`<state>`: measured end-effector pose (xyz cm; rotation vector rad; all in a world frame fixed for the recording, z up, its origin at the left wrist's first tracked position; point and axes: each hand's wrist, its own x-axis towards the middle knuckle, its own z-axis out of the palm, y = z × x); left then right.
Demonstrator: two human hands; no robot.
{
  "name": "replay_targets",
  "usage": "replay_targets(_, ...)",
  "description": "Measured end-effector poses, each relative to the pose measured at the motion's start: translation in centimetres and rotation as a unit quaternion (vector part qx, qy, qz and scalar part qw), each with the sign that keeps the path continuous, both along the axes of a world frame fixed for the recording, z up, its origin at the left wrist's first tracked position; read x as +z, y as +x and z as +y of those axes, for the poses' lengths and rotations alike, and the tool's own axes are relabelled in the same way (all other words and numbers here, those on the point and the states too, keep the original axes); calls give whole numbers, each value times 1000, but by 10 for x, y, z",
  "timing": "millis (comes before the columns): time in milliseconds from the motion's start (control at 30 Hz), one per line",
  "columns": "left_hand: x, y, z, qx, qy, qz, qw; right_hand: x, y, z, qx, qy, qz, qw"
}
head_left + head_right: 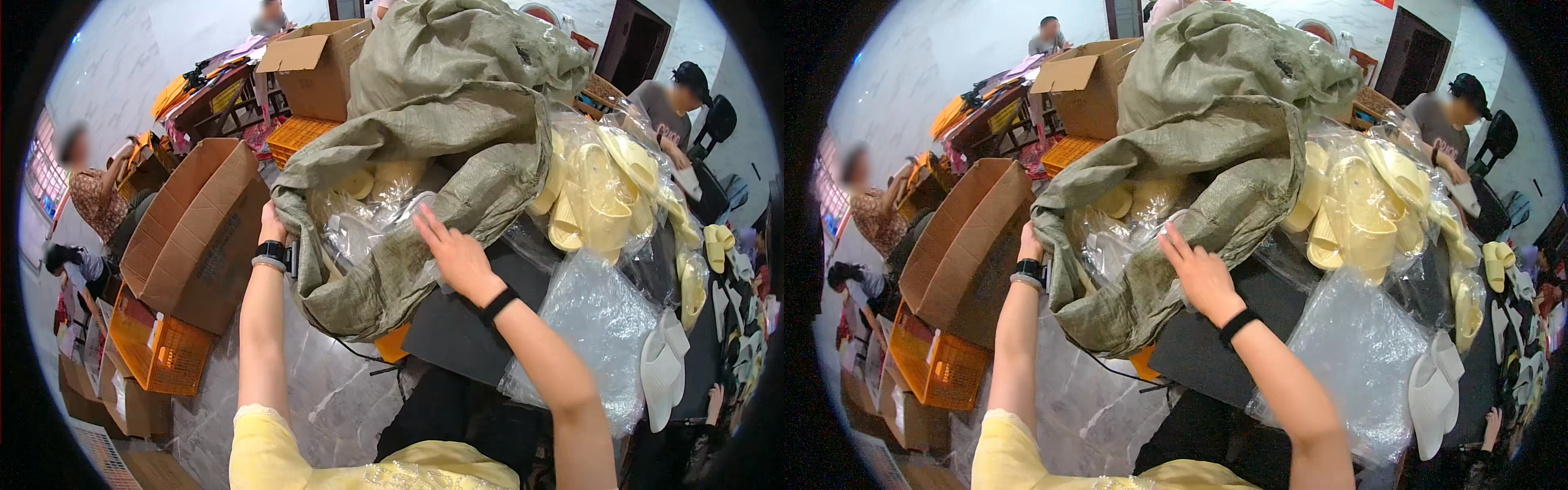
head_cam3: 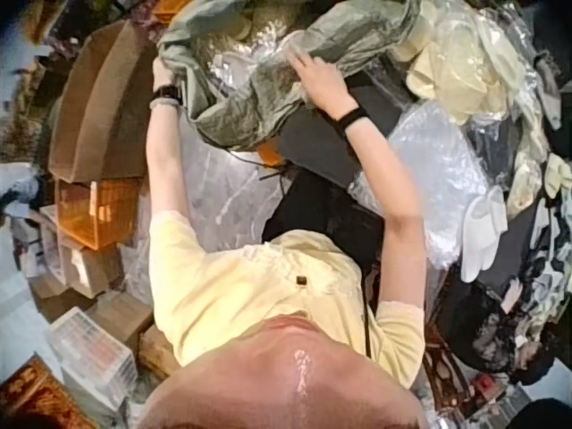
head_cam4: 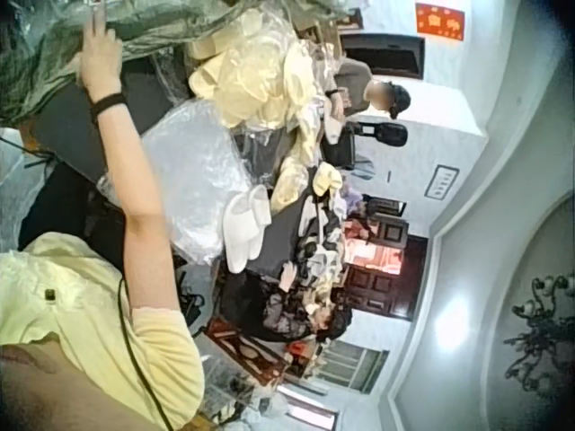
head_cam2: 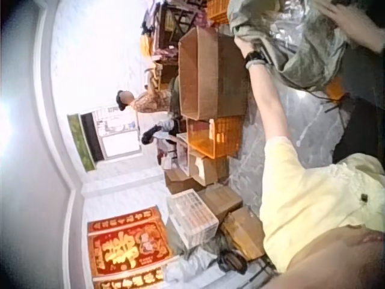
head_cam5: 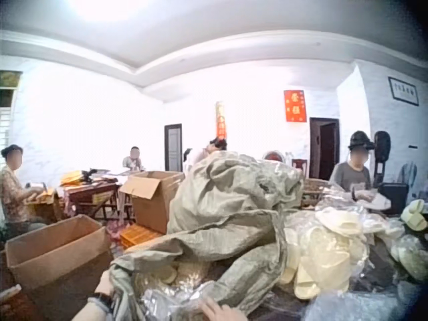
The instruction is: The recorder packages various colors of sandals into individual plastic bags and places them in a large shipping sack.
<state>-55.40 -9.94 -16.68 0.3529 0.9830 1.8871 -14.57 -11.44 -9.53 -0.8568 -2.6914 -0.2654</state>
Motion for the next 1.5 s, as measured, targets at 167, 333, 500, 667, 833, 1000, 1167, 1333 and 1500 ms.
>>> replay_targets(167,15,-8,16,-25,-4,-31,999,-14,-4,11,-31,-46,-24,998)
replay_targets(333,14,-27,-20,96,-5,108,989,18,69,3,71,-40,22,996)
replay_targets(500,-3,-80,-80,145,-167,52,974,26,99,12,-21,-19,115,993)
replay_targets(667,79,70,-70,390,-33,739,549,38,94,0,16,-32,160,986)
replay_targets(833,66,174,-94,-253,79,727,634,44,68,-16,67,-78,188,977)
replay_targets(1000,24,246,-104,-401,-53,544,735,32,45,-17,145,-303,254,907)
replay_targets(1167,-37,253,-102,-111,5,332,937,53,53,7,48,-118,150,980)
replay_targets(1333,-94,267,-90,-1,76,864,497,37,47,32,66,-134,104,983)
replay_targets(1500,-98,275,-56,-197,75,848,486,-10,51,70,-37,-95,-72,992)
